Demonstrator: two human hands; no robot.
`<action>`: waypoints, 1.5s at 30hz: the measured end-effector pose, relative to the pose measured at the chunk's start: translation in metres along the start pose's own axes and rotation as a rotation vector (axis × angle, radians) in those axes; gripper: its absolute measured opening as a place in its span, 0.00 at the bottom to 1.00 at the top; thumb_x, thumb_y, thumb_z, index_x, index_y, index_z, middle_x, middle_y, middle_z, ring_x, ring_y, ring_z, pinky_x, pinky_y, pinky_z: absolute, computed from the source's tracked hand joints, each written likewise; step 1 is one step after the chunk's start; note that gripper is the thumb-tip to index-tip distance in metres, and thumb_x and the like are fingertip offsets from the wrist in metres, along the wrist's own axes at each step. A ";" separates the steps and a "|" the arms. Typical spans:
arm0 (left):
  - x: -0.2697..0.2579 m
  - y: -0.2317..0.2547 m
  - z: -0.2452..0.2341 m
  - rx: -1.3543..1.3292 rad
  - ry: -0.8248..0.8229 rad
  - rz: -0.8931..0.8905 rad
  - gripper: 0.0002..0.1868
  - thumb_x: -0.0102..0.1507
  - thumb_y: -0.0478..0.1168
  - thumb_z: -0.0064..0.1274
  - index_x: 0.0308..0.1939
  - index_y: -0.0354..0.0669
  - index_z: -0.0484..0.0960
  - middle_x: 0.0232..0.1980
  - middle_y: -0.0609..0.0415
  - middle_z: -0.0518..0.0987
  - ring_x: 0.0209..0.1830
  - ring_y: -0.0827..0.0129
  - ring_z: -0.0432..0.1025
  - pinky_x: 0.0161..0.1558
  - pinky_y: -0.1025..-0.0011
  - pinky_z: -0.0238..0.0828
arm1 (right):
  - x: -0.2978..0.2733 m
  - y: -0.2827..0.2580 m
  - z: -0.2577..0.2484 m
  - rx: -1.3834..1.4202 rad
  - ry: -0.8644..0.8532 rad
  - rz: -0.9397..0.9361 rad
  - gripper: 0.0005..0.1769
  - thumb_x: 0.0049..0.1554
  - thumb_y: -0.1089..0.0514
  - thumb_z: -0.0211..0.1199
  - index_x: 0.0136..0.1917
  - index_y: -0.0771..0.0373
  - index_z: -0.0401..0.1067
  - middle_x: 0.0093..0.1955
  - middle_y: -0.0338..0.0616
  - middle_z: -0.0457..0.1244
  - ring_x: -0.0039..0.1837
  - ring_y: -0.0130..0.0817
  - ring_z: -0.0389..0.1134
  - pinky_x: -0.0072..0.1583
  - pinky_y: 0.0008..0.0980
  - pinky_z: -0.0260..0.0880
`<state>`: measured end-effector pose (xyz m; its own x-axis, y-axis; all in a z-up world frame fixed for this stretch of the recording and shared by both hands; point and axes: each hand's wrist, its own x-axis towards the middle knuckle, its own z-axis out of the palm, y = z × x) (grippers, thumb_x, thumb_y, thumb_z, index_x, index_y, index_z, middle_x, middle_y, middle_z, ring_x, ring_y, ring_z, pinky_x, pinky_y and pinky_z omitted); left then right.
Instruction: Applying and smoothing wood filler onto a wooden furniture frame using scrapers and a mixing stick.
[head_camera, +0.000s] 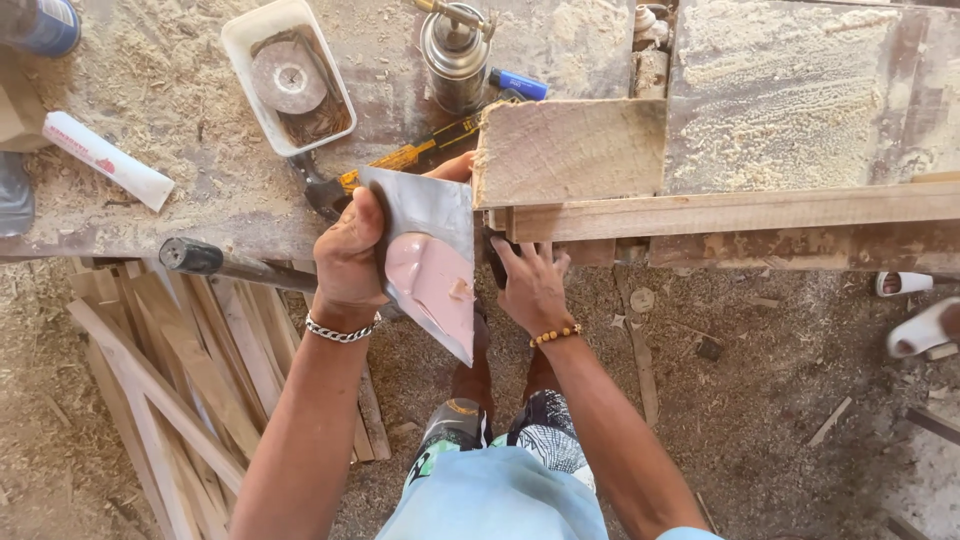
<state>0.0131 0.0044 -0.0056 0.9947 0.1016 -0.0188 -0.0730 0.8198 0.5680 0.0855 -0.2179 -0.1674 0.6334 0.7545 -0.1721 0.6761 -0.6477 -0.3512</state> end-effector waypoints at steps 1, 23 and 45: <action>-0.003 -0.004 -0.005 0.012 0.049 0.012 0.49 0.72 0.61 0.48 0.76 0.15 0.57 0.76 0.35 0.65 0.72 0.61 0.66 0.75 0.65 0.63 | 0.002 -0.004 -0.009 -0.003 -0.055 0.016 0.41 0.40 0.64 0.73 0.68 0.52 0.67 0.65 0.45 0.59 0.70 0.49 0.55 0.61 0.68 0.57; 0.002 -0.004 0.000 0.023 0.030 0.058 0.44 0.73 0.62 0.44 0.73 0.19 0.62 0.80 0.32 0.61 0.76 0.51 0.65 0.76 0.55 0.64 | -0.023 0.019 -0.009 0.007 0.077 -0.029 0.47 0.36 0.63 0.77 0.69 0.53 0.67 0.64 0.46 0.55 0.67 0.47 0.54 0.64 0.59 0.59; -0.013 -0.022 -0.032 -0.052 0.285 0.050 0.32 0.73 0.56 0.44 0.65 0.27 0.71 0.60 0.43 0.79 0.58 0.59 0.75 0.62 0.60 0.72 | -0.027 0.026 0.034 -0.082 0.151 -0.033 0.53 0.35 0.57 0.79 0.72 0.47 0.60 0.63 0.47 0.51 0.71 0.49 0.50 0.68 0.61 0.51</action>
<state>-0.0001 0.0029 -0.0441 0.9297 0.2908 -0.2259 -0.1327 0.8369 0.5310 0.0732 -0.2519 -0.2029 0.6556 0.7549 -0.0189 0.7221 -0.6341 -0.2766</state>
